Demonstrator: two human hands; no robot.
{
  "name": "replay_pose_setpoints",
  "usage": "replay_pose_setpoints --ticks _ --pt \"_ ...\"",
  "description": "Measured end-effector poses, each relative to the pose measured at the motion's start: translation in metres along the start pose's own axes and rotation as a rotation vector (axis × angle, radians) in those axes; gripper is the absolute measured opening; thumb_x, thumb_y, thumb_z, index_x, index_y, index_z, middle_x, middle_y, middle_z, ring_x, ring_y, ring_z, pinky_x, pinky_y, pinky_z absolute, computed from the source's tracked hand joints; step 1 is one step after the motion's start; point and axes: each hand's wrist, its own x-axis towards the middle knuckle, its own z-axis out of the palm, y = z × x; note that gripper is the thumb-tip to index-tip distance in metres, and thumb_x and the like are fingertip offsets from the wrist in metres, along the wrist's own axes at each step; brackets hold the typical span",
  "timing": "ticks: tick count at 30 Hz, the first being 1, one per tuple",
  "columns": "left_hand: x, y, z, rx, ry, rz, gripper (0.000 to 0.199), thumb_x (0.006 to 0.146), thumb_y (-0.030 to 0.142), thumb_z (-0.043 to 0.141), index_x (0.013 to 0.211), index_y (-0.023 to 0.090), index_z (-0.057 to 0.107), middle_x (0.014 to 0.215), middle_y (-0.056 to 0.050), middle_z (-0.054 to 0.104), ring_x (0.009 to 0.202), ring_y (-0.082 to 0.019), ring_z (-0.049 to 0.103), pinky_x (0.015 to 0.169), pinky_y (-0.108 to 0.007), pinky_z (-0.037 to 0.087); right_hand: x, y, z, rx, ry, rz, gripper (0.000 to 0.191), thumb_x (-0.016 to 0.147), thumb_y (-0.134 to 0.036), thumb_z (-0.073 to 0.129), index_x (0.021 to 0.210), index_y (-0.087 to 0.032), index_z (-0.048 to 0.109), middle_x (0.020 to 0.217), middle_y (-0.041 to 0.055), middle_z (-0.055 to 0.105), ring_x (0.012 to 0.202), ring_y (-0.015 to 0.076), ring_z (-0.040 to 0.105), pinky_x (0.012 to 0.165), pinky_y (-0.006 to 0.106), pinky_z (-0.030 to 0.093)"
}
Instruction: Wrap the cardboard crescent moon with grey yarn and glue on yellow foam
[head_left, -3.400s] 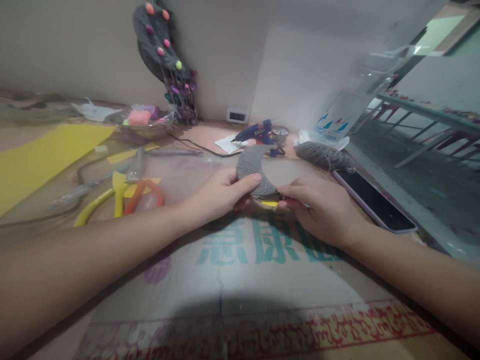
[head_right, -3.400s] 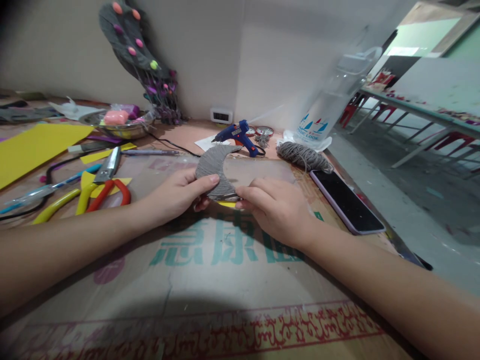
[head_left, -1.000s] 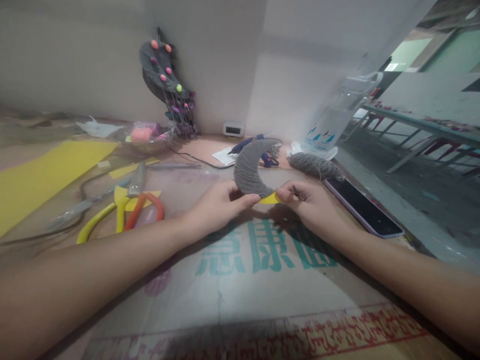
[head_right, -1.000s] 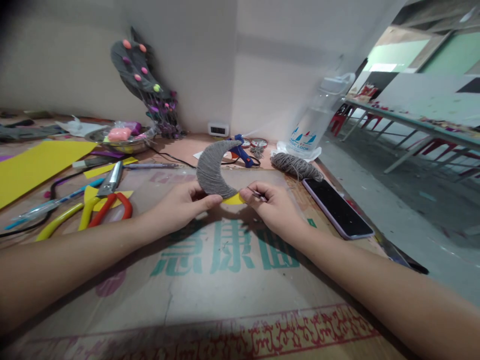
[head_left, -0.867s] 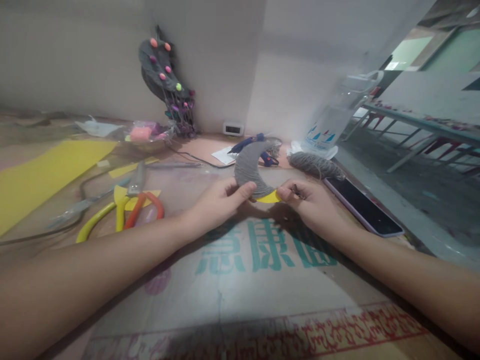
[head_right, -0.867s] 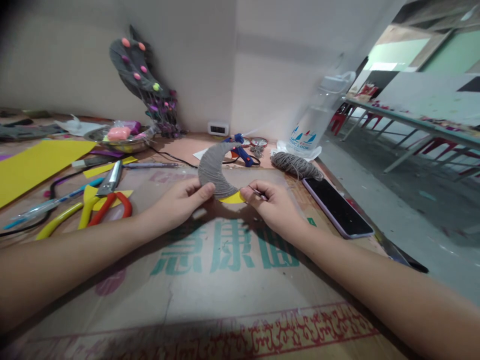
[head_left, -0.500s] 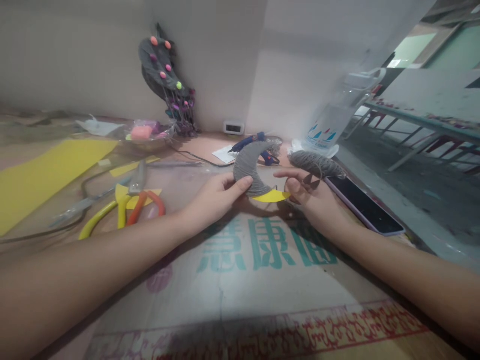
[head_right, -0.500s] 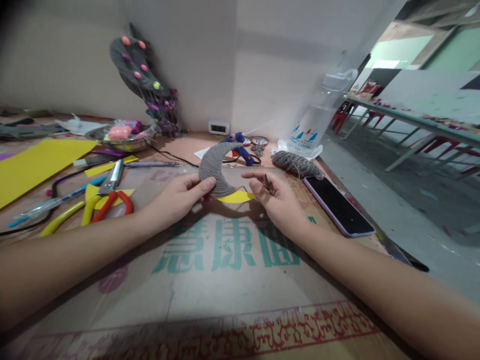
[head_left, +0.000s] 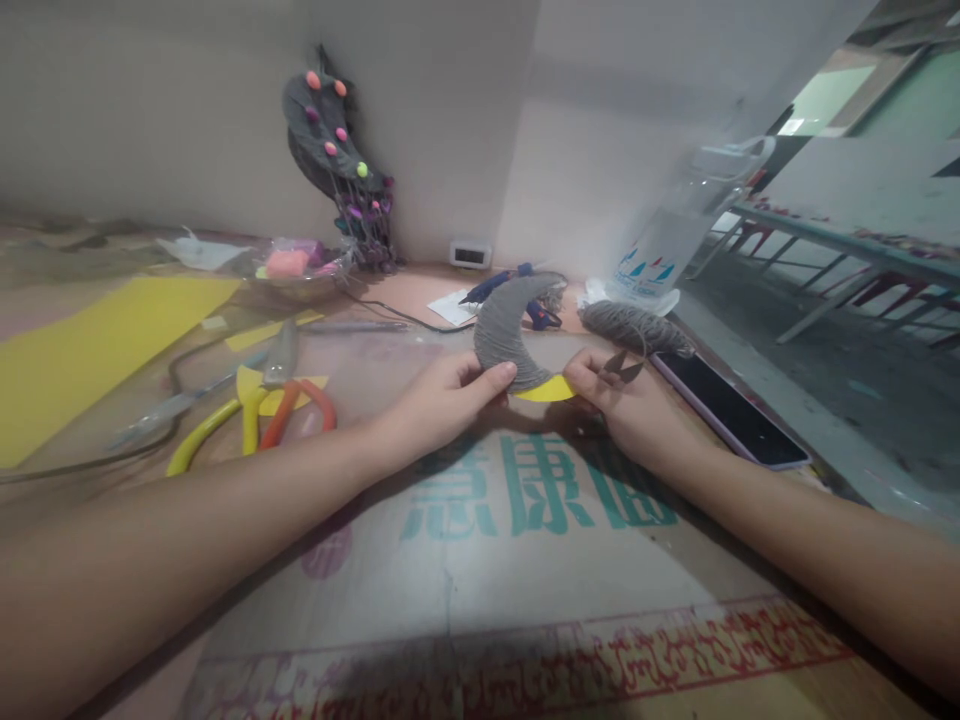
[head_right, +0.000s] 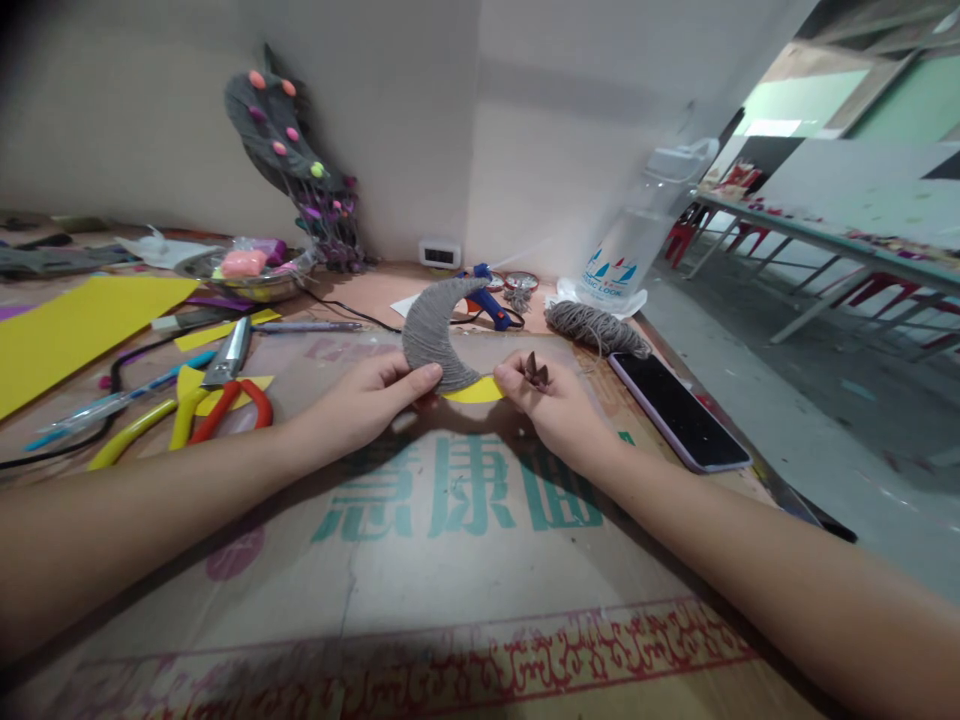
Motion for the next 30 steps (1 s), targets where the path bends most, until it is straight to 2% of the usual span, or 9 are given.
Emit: replay_pose_setpoints --ticks 7,15,20,22,25,27,30 --pt "0.001 0.002 -0.001 0.028 -0.050 0.004 0.039 0.089 0.050 0.051 0.070 0.017 0.054 0.055 0.005 0.047 0.049 -0.009 0.039 0.048 -0.022 0.030 0.004 0.008 -0.001 -0.074 0.092 -0.067 0.029 0.085 -0.038 0.056 0.063 -0.020 0.051 0.059 -0.0019 0.047 0.056 0.0114 0.044 0.052 0.024 0.036" --pt "0.001 0.000 -0.001 0.060 -0.056 0.010 0.039 0.088 0.050 0.050 0.066 0.017 0.051 0.058 0.003 0.046 0.051 -0.008 0.038 0.047 -0.022 0.030 0.005 0.009 0.000 -0.089 0.130 -0.111 0.028 0.086 -0.036 0.054 0.064 -0.020 0.051 0.060 -0.0019 0.047 0.057 0.0119 0.045 0.053 0.024 0.035" --pt "-0.001 0.002 -0.001 0.030 -0.054 0.010 0.039 0.088 0.050 0.051 0.066 0.018 0.051 0.053 0.004 0.044 0.048 -0.009 0.037 0.046 -0.022 0.029 0.004 0.011 0.000 -0.076 0.102 -0.090 0.033 0.088 -0.046 0.056 0.069 -0.020 0.052 0.063 -0.0012 0.048 0.060 0.0127 0.046 0.055 0.025 0.037" --pt "-0.001 0.002 0.000 0.015 -0.036 -0.007 0.039 0.088 0.050 0.052 0.066 0.018 0.051 0.051 0.005 0.044 0.047 -0.009 0.038 0.046 -0.023 0.029 0.005 0.015 -0.001 -0.023 0.105 -0.082 0.032 0.087 -0.052 0.058 0.080 -0.020 0.057 0.067 -0.0007 0.051 0.063 0.0136 0.049 0.057 0.026 0.040" --pt "-0.001 0.003 0.000 -0.025 -0.010 -0.015 0.037 0.088 0.049 0.052 0.067 0.019 0.052 0.048 0.005 0.042 0.048 -0.010 0.040 0.047 -0.023 0.030 0.006 0.018 -0.002 0.064 0.182 -0.096 0.040 0.085 -0.061 0.057 0.095 -0.022 0.056 0.073 -0.0006 0.053 0.065 0.0140 0.050 0.058 0.026 0.041" --pt "0.000 0.004 0.000 -0.049 0.002 -0.009 0.034 0.089 0.047 0.052 0.069 0.019 0.053 0.050 0.005 0.044 0.049 -0.010 0.040 0.048 -0.023 0.031 0.005 0.018 -0.003 0.017 0.191 -0.104 0.044 0.085 -0.065 0.054 0.086 -0.022 0.056 0.072 -0.0001 0.053 0.064 0.0135 0.049 0.057 0.026 0.040" --pt "0.001 0.004 0.000 -0.047 0.018 0.003 0.034 0.090 0.047 0.052 0.071 0.018 0.053 0.054 0.005 0.047 0.050 -0.010 0.041 0.049 -0.023 0.032 0.001 0.012 -0.004 -0.112 0.081 -0.079 0.043 0.087 -0.061 0.053 0.076 -0.020 0.058 0.067 0.0001 0.053 0.061 0.0132 0.048 0.055 0.026 0.038"
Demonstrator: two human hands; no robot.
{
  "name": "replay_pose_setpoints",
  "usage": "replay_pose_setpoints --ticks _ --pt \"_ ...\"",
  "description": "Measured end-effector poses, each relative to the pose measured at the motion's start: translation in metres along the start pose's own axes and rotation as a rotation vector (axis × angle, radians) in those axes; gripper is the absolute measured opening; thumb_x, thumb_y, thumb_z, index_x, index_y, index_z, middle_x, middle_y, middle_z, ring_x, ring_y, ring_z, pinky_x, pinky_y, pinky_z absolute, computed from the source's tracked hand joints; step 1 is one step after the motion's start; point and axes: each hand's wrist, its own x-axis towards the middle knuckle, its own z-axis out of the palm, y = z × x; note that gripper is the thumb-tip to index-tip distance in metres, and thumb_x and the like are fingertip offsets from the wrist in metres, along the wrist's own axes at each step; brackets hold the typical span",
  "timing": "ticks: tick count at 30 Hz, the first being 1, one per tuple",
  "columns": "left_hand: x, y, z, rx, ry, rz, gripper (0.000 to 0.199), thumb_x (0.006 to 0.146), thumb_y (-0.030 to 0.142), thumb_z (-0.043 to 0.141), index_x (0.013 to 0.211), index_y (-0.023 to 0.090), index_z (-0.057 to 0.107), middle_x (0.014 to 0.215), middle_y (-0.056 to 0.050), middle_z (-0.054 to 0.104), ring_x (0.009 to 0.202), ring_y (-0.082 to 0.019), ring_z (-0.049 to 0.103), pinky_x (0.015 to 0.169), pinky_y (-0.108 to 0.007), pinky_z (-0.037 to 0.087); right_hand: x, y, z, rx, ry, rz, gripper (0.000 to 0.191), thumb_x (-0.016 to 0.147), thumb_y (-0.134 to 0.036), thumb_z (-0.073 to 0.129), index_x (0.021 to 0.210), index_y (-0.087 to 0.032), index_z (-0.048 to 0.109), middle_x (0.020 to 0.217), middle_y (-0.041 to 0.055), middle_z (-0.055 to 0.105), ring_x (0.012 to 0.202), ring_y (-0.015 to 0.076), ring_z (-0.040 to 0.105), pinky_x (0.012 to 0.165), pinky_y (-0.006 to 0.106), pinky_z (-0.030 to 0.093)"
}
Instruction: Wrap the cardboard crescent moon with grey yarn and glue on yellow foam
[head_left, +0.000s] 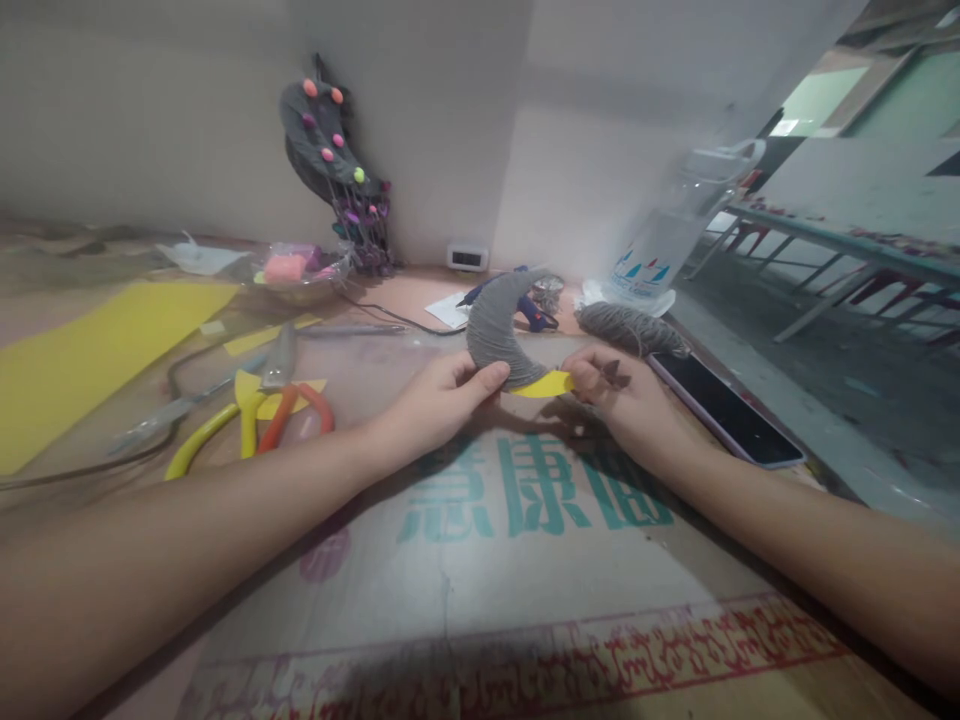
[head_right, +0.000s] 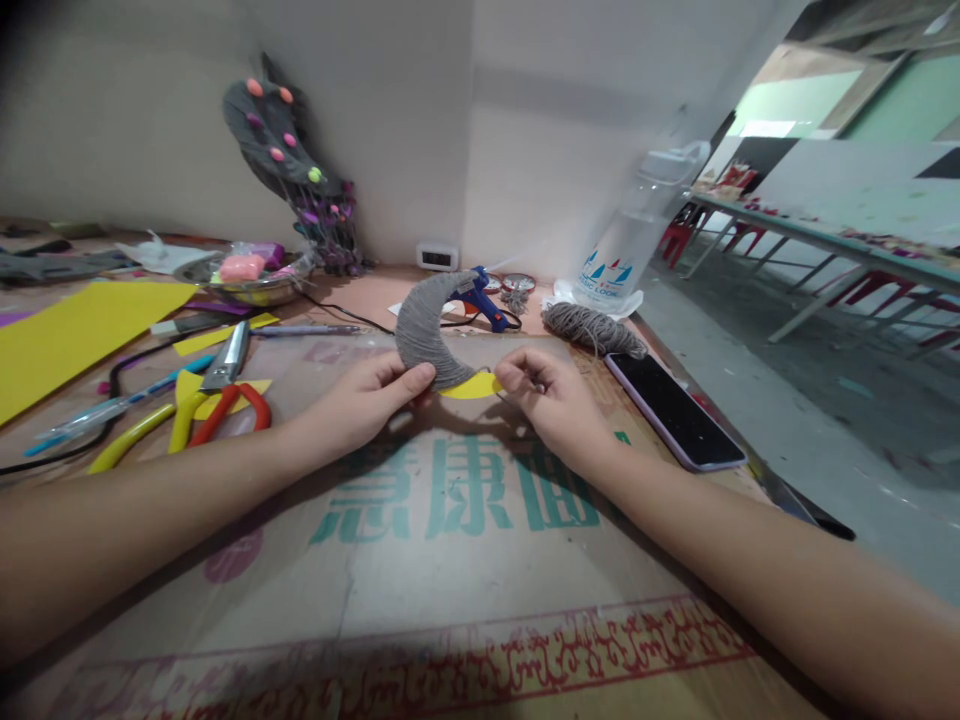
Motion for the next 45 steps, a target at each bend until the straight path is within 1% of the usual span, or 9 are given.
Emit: replay_pose_setpoints --ticks 5,9,14,20,23,26,28,31,45 --pt "0.002 0.001 -0.001 -0.022 0.033 -0.003 0.021 0.086 0.037 0.058 0.088 0.017 0.059 0.061 0.004 0.051 0.054 -0.010 0.044 0.053 -0.023 0.037 -0.008 -0.004 0.003 -0.131 0.027 -0.210 0.019 0.087 -0.039 0.062 0.082 -0.020 0.062 0.071 0.0014 0.062 0.060 0.0130 0.053 0.057 0.027 0.040" --pt "0.002 0.000 -0.002 -0.025 0.057 0.069 0.038 0.079 0.039 0.069 0.108 0.016 0.059 0.074 0.000 0.059 0.065 -0.013 0.054 0.063 -0.025 0.045 -0.011 -0.001 0.008 -0.196 -0.033 -0.419 0.011 0.089 -0.029 0.060 0.082 -0.020 0.062 0.072 0.0012 0.064 0.057 0.0113 0.052 0.055 0.026 0.039" --pt "0.003 -0.004 -0.005 0.120 -0.016 0.213 0.027 0.087 0.041 0.057 0.077 0.017 0.062 0.076 -0.003 0.063 0.076 -0.016 0.058 0.076 -0.029 0.048 -0.013 -0.001 0.008 -0.183 -0.205 -0.544 0.012 0.088 -0.032 0.061 0.087 -0.020 0.062 0.071 0.0012 0.063 0.057 0.0109 0.052 0.056 0.026 0.039" --pt "0.003 -0.001 -0.006 0.093 -0.008 0.201 0.025 0.087 0.042 0.056 0.083 0.019 0.064 0.087 -0.005 0.068 0.085 -0.019 0.061 0.083 -0.031 0.049 -0.013 -0.007 0.004 -0.090 -0.055 -0.253 0.028 0.090 -0.047 0.056 0.093 -0.019 0.060 0.070 0.0010 0.060 0.058 0.0122 0.051 0.054 0.026 0.039" --pt "0.002 -0.002 -0.005 0.053 -0.058 0.186 0.026 0.085 0.044 0.060 0.085 0.019 0.065 0.084 -0.005 0.068 0.082 -0.018 0.061 0.081 -0.030 0.049 -0.008 -0.008 0.007 0.002 -0.122 -0.082 0.034 0.089 -0.051 0.054 0.086 -0.019 0.063 0.073 0.0028 0.063 0.063 0.0138 0.055 0.056 0.026 0.042" --pt "0.001 -0.005 -0.003 0.010 -0.106 0.013 0.035 0.085 0.051 0.058 0.085 0.017 0.066 0.078 -0.004 0.067 0.070 -0.015 0.058 0.066 -0.026 0.047 -0.007 -0.010 0.011 0.064 -0.220 0.011 0.036 0.087 -0.052 0.057 0.077 -0.018 0.064 0.068 0.0013 0.060 0.061 0.0129 0.053 0.056 0.025 0.041" --pt "0.000 -0.005 -0.003 0.077 -0.118 -0.041 0.042 0.087 0.055 0.054 0.074 0.016 0.064 0.069 -0.002 0.062 0.061 -0.013 0.053 0.057 -0.024 0.040 -0.008 -0.013 0.012 0.077 -0.237 0.024 0.037 0.086 -0.052 0.057 0.074 -0.018 0.062 0.065 0.0003 0.058 0.059 0.0120 0.051 0.055 0.024 0.040" --pt "-0.002 -0.001 -0.002 0.217 -0.096 0.069 0.046 0.088 0.053 0.054 0.061 0.016 0.058 0.062 0.000 0.054 0.060 -0.012 0.049 0.056 -0.024 0.036 -0.011 -0.017 0.013 0.086 -0.229 0.019 0.037 0.086 -0.053 0.058 0.074 -0.018 0.063 0.066 0.0005 0.059 0.061 0.0125 0.052 0.056 0.024 0.041" --pt "0.001 -0.001 -0.003 0.417 -0.112 0.259 0.037 0.092 0.040 0.049 0.064 0.016 0.057 0.064 0.000 0.054 0.067 -0.014 0.050 0.064 -0.026 0.035 -0.011 -0.013 0.012 0.089 -0.233 0.006 0.037 0.088 -0.052 0.056 0.076 -0.018 0.062 0.064 0.0001 0.057 0.058 0.0116 0.050 0.053 0.024 0.039"
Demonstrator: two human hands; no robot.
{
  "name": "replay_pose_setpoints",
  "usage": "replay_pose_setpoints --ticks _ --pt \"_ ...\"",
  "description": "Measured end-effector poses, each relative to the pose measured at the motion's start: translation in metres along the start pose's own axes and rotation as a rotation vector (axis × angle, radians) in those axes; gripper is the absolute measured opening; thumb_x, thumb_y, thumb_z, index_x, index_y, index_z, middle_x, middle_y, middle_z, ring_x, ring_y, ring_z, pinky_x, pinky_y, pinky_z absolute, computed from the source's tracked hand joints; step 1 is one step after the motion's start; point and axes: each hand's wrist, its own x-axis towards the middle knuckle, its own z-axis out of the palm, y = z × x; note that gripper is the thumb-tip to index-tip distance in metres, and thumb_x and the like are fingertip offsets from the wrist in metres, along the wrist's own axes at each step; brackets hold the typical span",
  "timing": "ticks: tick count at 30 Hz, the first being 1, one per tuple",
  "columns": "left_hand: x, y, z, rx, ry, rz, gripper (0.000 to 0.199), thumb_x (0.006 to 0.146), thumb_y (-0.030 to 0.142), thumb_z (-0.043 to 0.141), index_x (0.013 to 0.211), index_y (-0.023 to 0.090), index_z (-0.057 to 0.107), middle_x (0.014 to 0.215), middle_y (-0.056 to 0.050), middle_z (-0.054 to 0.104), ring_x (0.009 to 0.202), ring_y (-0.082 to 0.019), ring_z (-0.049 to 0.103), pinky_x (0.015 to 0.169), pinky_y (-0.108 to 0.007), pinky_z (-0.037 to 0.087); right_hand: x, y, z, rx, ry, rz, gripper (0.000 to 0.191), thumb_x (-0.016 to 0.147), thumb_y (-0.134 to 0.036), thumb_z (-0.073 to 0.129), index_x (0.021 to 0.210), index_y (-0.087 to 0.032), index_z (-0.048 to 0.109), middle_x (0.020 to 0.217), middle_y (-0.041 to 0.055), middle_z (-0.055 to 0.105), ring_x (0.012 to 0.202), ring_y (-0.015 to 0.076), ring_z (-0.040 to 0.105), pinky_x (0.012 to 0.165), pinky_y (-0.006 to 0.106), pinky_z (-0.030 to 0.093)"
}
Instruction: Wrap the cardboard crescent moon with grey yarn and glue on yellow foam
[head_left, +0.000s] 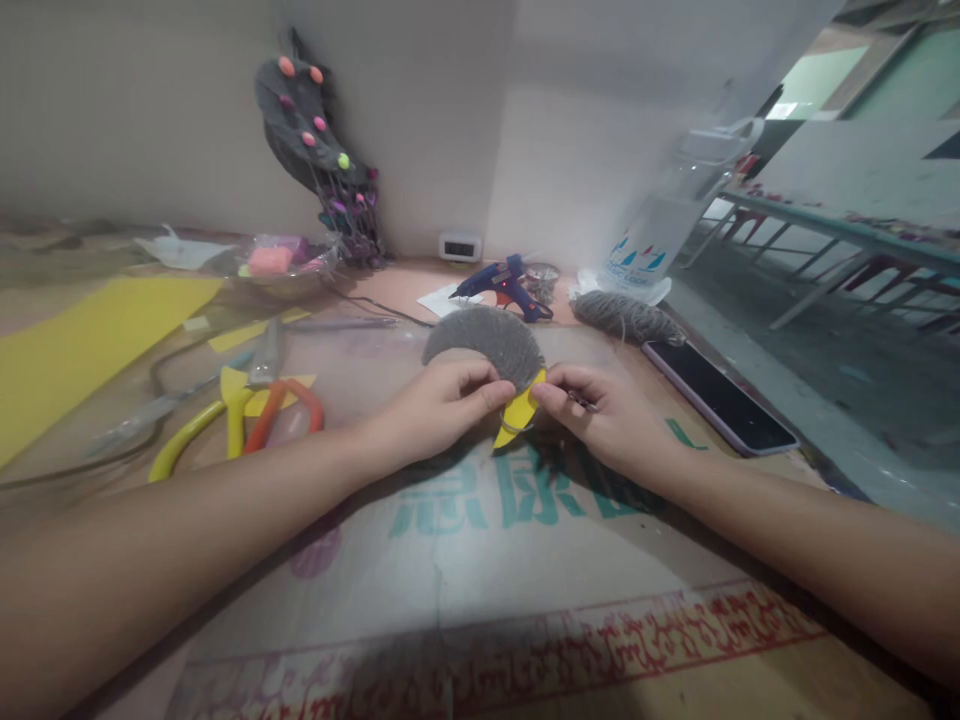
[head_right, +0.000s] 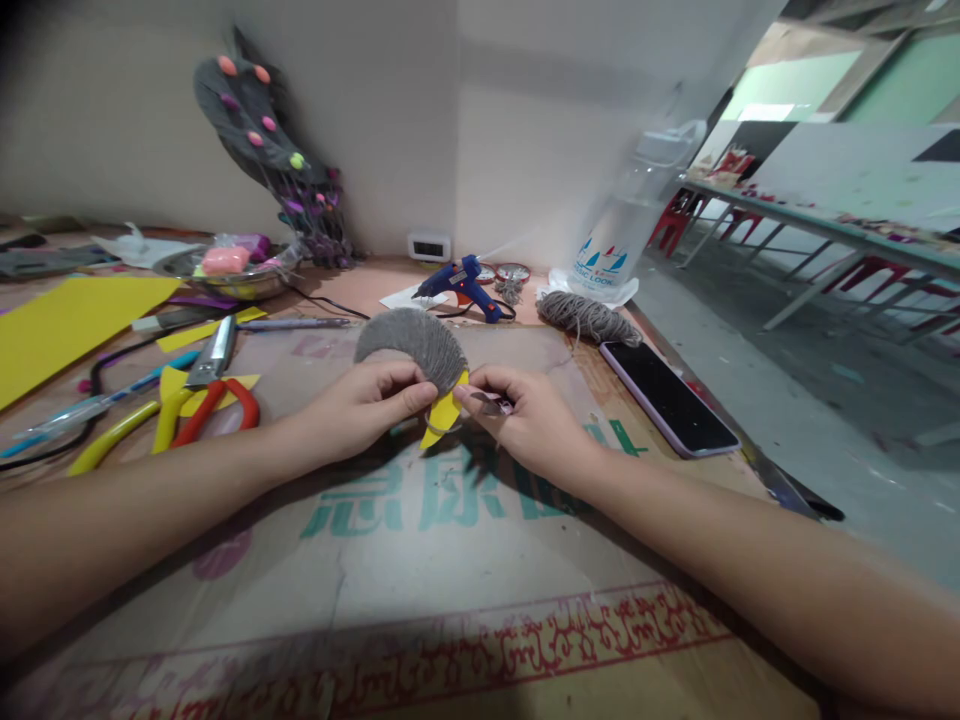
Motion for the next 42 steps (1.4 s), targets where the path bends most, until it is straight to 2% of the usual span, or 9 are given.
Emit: replay_pose_setpoints --ticks 5,14,18,26,29,32,35,38,42 --pt "-0.001 0.002 0.001 -0.154 -0.045 -0.020 0.029 0.091 0.035 0.051 0.070 0.016 0.060 0.070 0.000 0.057 0.068 -0.012 0.053 0.064 -0.024 0.039 0.001 0.004 0.001 0.204 0.015 0.106 0.038 0.085 -0.056 0.060 0.079 -0.018 0.061 0.065 -0.0008 0.056 0.057 0.0115 0.052 0.052 0.025 0.045" --pt "-0.003 0.006 0.002 -0.303 -0.057 -0.106 0.022 0.088 0.030 0.051 0.072 0.017 0.058 0.068 0.001 0.055 0.064 -0.011 0.050 0.060 -0.023 0.039 0.004 0.000 0.001 0.194 0.008 0.070 0.039 0.085 -0.054 0.060 0.073 -0.018 0.058 0.059 -0.0034 0.048 0.052 0.0086 0.044 0.047 0.023 0.037" --pt "-0.001 0.006 -0.001 -0.195 -0.007 -0.080 0.037 0.090 0.041 0.049 0.062 0.017 0.055 0.063 0.000 0.052 0.064 -0.012 0.049 0.060 -0.024 0.039 0.004 -0.004 0.001 0.233 -0.050 0.087 0.043 0.081 -0.057 0.064 0.066 -0.018 0.052 0.056 -0.0045 0.044 0.050 0.0080 0.040 0.047 0.023 0.033" --pt "-0.007 0.014 -0.001 -0.384 0.015 -0.445 0.046 0.081 0.061 0.054 0.069 0.017 0.063 0.064 -0.002 0.062 0.059 -0.013 0.052 0.053 -0.024 0.040 0.002 -0.007 0.001 0.106 -0.203 0.078 0.040 0.087 -0.051 0.059 0.064 -0.019 0.050 0.057 -0.0041 0.043 0.053 0.0092 0.036 0.050 0.024 0.030" --pt "-0.008 0.017 -0.001 -0.292 0.019 -0.524 0.049 0.080 0.064 0.053 0.065 0.018 0.063 0.055 -0.001 0.057 0.056 -0.015 0.051 0.050 -0.025 0.037 0.002 0.001 -0.001 0.038 -0.145 -0.012 0.036 0.089 -0.052 0.056 0.078 -0.018 0.057 0.068 -0.0017 0.051 0.060 0.0111 0.044 0.055 0.026 0.035" --pt "-0.007 0.018 -0.003 -0.200 0.046 -0.567 0.051 0.080 0.065 0.052 0.065 0.018 0.064 0.053 -0.001 0.055 0.055 -0.016 0.051 0.051 -0.027 0.037 0.001 0.009 -0.005 -0.109 0.016 -0.252 0.043 0.088 -0.059 0.053 0.101 -0.018 0.057 0.083 0.0020 0.054 0.071 0.0145 0.049 0.060 0.028 0.038" --pt "-0.007 0.016 -0.004 -0.181 0.048 -0.528 0.049 0.081 0.063 0.051 0.068 0.018 0.066 0.059 -0.002 0.060 0.059 -0.016 0.054 0.056 -0.027 0.040 0.000 0.011 -0.009 -0.289 0.099 -0.452 0.041 0.095 -0.056 0.042 0.110 -0.019 0.054 0.091 0.0044 0.052 0.077 0.0167 0.049 0.065 0.031 0.040" --pt "-0.007 0.015 -0.005 -0.164 0.054 -0.493 0.048 0.082 0.061 0.050 0.068 0.018 0.066 0.062 -0.002 0.063 0.062 -0.016 0.057 0.062 -0.027 0.042 -0.001 0.006 -0.010 -0.436 0.099 -0.532 0.037 0.100 -0.048 0.031 0.111 -0.019 0.052 0.092 0.0058 0.054 0.079 0.0177 0.050 0.068 0.033 0.041" --pt "-0.007 0.018 -0.006 -0.087 0.054 -0.534 0.048 0.084 0.060 0.049 0.066 0.019 0.066 0.057 -0.001 0.060 0.060 -0.016 0.056 0.060 -0.026 0.041 -0.001 0.002 -0.012 -0.557 0.097 -0.563 0.041 0.097 -0.053 0.038 0.112 -0.018 0.052 0.090 0.0064 0.055 0.075 0.0181 0.051 0.065 0.033 0.041"
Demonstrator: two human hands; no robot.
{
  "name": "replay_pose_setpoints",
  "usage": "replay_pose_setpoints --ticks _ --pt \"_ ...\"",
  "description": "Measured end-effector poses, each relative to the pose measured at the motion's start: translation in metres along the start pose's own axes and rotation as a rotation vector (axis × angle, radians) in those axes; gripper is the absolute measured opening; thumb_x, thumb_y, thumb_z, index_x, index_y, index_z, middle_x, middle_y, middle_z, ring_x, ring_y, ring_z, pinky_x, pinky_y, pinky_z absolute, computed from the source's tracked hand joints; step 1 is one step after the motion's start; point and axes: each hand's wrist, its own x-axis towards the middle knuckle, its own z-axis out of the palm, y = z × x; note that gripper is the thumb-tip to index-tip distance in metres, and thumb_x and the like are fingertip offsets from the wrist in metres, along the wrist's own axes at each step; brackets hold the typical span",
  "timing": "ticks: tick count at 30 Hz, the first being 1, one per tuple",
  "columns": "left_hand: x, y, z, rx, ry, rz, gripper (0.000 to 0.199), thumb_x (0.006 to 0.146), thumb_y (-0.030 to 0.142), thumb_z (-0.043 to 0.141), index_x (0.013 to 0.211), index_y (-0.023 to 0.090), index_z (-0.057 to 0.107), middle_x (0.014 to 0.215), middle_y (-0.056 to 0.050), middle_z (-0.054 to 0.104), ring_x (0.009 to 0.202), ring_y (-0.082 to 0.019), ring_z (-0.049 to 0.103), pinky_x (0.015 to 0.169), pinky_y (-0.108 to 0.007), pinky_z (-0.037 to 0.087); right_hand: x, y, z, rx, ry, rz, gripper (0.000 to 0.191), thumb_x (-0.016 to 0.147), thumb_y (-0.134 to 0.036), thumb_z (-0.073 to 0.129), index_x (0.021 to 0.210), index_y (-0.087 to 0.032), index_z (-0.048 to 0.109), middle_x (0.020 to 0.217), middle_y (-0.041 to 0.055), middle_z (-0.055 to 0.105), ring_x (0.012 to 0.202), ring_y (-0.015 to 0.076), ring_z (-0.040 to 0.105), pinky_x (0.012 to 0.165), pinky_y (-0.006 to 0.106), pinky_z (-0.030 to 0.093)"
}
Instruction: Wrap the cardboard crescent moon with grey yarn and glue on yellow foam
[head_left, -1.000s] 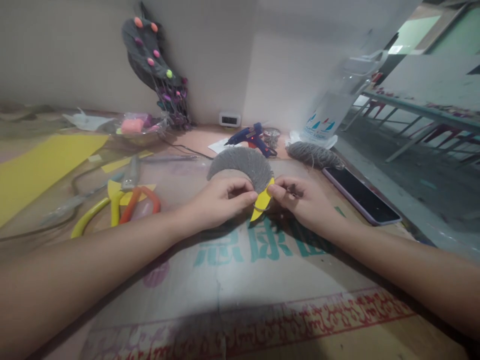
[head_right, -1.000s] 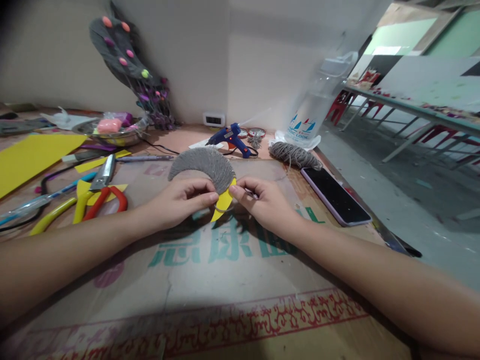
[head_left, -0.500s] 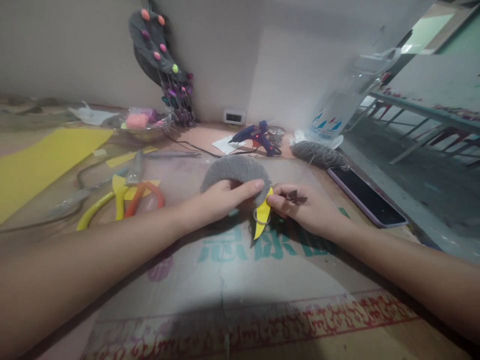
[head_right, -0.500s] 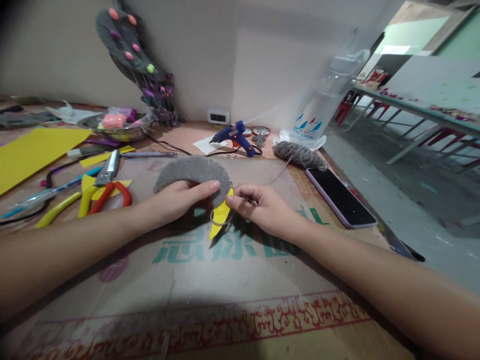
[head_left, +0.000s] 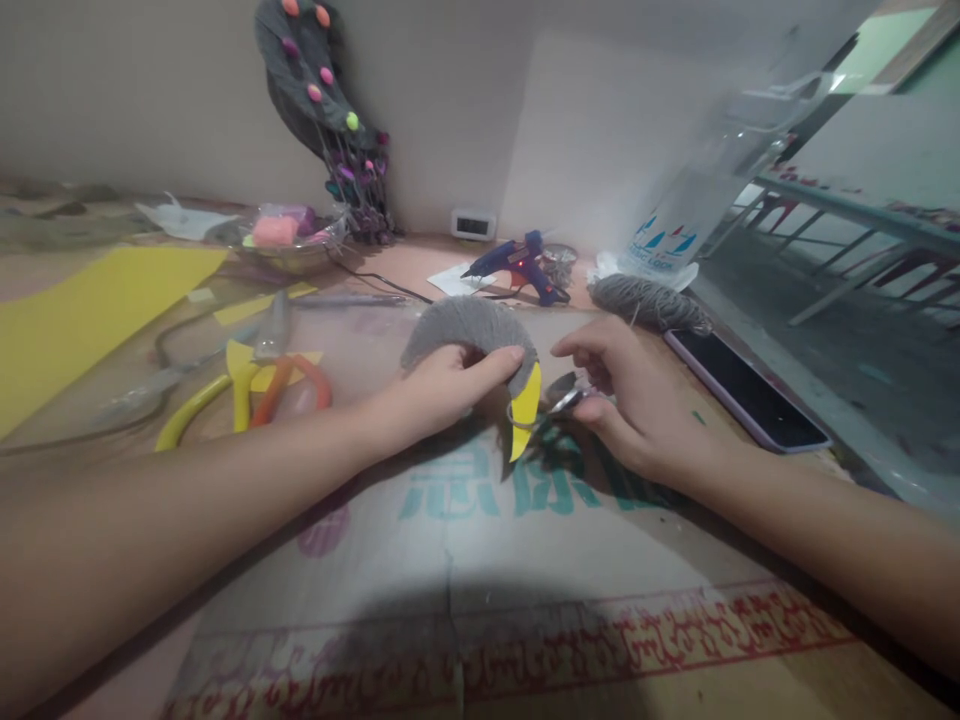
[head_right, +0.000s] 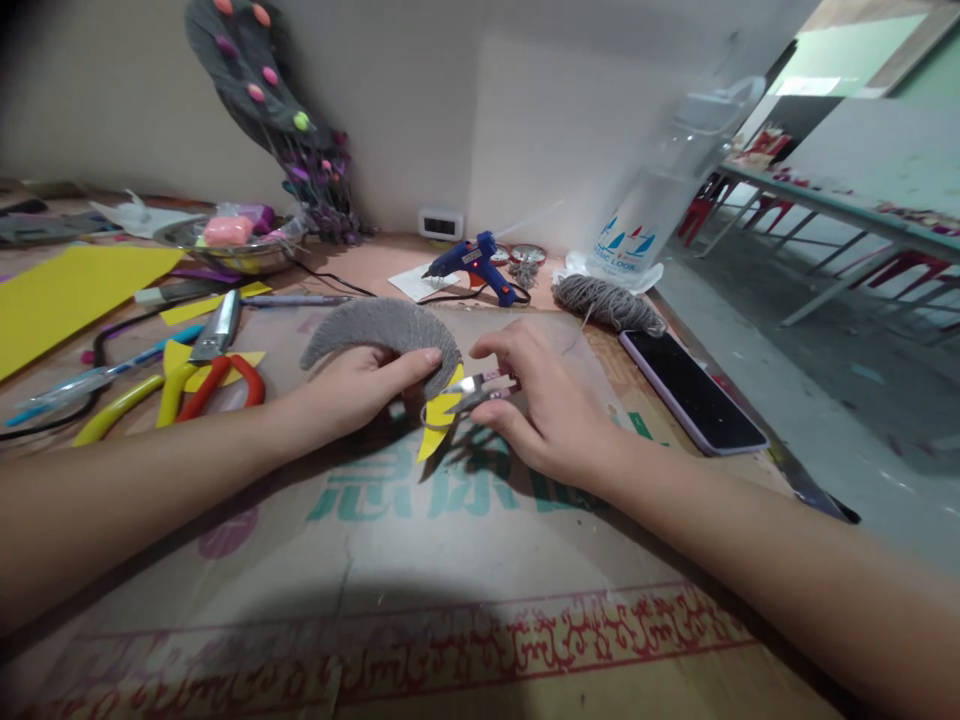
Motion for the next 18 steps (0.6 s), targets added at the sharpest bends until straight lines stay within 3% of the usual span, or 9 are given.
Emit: replay_pose_setpoints --ticks 4,8,10,14,18 --pt "0.0004 -0.0009 0.0002 0.009 -0.003 0.040 0.049 0.083 0.061 0.048 0.069 0.019 0.069 0.063 -0.001 0.064 0.062 -0.016 0.057 0.061 -0.026 0.042 -0.0019 0.0032 0.0009 0.004 -0.008 -0.063 0.022 0.099 -0.037 0.044 0.103 -0.019 0.056 0.084 0.0041 0.058 0.072 0.0156 0.054 0.065 0.030 0.043" --pt "0.0008 -0.0033 -0.0004 0.008 0.006 0.056 0.050 0.083 0.063 0.048 0.070 0.020 0.070 0.064 0.000 0.065 0.063 -0.016 0.057 0.062 -0.026 0.042 -0.0027 0.0044 0.0015 0.030 -0.026 -0.105 0.047 0.093 -0.060 0.043 0.108 -0.018 0.059 0.094 0.0091 0.058 0.081 0.0194 0.056 0.069 0.034 0.047" --pt "0.0005 -0.0030 -0.0008 0.006 0.013 0.066 0.050 0.084 0.061 0.047 0.070 0.019 0.070 0.062 0.000 0.064 0.061 -0.015 0.056 0.060 -0.025 0.041 -0.0023 0.0042 0.0012 0.005 -0.007 -0.101 0.051 0.092 -0.062 0.044 0.110 -0.017 0.059 0.098 0.0111 0.056 0.084 0.0212 0.056 0.069 0.035 0.048" --pt "0.0001 -0.0013 -0.0012 0.032 0.024 0.047 0.050 0.084 0.061 0.047 0.071 0.019 0.071 0.062 0.000 0.064 0.060 -0.016 0.055 0.059 -0.026 0.039 -0.0017 0.0052 0.0022 -0.022 0.003 -0.075 0.025 0.096 -0.036 0.050 0.111 -0.018 0.060 0.089 0.0074 0.059 0.078 0.0188 0.056 0.065 0.031 0.045" --pt "0.0005 -0.0031 -0.0007 0.046 0.015 0.017 0.053 0.083 0.065 0.047 0.073 0.019 0.071 0.065 -0.002 0.066 0.062 -0.017 0.056 0.059 -0.027 0.040 -0.0024 0.0078 0.0043 -0.092 -0.032 -0.123 0.024 0.097 -0.029 0.050 0.112 -0.016 0.063 0.079 0.0047 0.062 0.069 0.0171 0.055 0.062 0.030 0.040"
